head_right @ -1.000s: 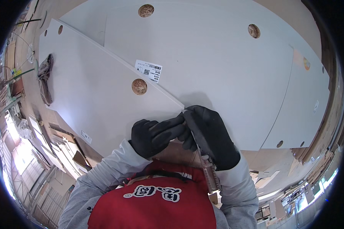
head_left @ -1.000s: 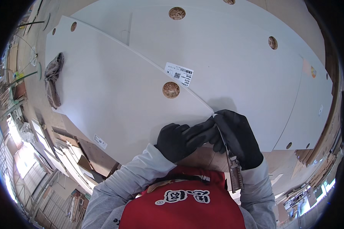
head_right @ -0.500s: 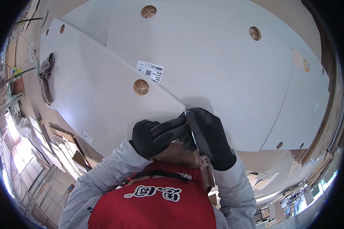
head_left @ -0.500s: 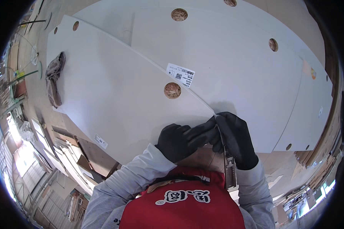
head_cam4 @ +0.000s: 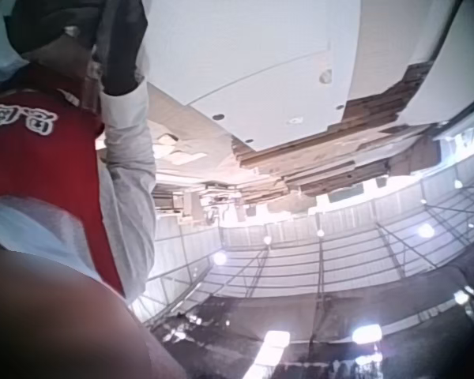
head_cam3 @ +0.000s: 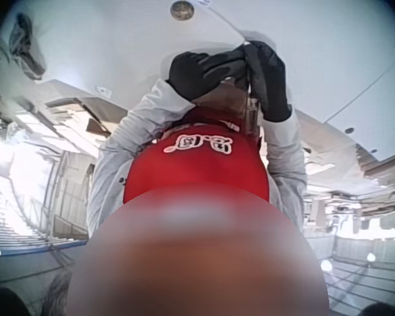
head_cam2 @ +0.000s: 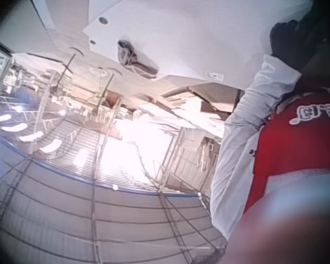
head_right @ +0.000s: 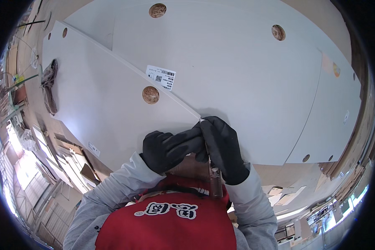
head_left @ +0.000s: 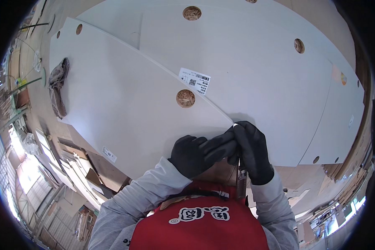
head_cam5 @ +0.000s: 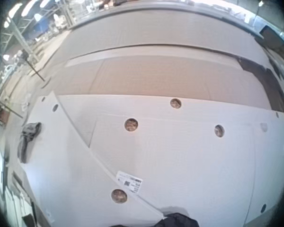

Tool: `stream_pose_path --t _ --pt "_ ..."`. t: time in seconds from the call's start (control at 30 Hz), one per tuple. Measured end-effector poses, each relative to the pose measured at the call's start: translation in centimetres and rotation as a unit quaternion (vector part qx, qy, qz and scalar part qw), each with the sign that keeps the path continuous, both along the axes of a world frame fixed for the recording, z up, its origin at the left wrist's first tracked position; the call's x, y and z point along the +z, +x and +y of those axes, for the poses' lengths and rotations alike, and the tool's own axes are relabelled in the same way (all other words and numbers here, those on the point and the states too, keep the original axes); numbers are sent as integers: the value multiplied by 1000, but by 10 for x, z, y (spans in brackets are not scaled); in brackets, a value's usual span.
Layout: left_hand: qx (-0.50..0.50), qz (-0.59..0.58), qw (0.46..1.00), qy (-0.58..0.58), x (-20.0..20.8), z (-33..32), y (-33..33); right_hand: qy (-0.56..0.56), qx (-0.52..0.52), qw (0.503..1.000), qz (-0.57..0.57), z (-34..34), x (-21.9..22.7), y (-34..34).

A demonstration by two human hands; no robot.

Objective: The person wipes a white panel with a cloth, then retrieves small cylindrical plugs from a box and inserts them into pre-drilled holes on the panel. The person handles the plugs one at a time and places them into the holes.

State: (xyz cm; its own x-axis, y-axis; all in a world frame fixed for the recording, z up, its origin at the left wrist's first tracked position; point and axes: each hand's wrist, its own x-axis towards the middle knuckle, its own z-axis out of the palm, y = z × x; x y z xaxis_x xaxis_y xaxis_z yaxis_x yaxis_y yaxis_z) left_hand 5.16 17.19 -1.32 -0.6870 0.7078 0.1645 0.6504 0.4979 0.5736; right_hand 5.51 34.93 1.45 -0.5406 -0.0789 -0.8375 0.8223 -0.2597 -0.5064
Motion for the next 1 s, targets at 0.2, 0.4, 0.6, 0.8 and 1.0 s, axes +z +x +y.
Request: stream_pose_path --t 0.2,0.4,0.6,0.8,1.0 --pt "-9 -30 999 -42 2 -4 3 10 17 1000 20 2 2 1" --pt "-20 -14 1000 -13 -3 -5 3 -16 43 999 -5 8 4 -5" --pt "-17 1 1000 0 -3 -4 2 -20 47 999 0 7 5 -5" --pt "-14 1 1000 2 -2 -4 1 -15 47 999 -5 7 5 -6" --pt "-14 -17 1000 -4 -1 -4 1 -26 5 1000 -15 5 6 -6"
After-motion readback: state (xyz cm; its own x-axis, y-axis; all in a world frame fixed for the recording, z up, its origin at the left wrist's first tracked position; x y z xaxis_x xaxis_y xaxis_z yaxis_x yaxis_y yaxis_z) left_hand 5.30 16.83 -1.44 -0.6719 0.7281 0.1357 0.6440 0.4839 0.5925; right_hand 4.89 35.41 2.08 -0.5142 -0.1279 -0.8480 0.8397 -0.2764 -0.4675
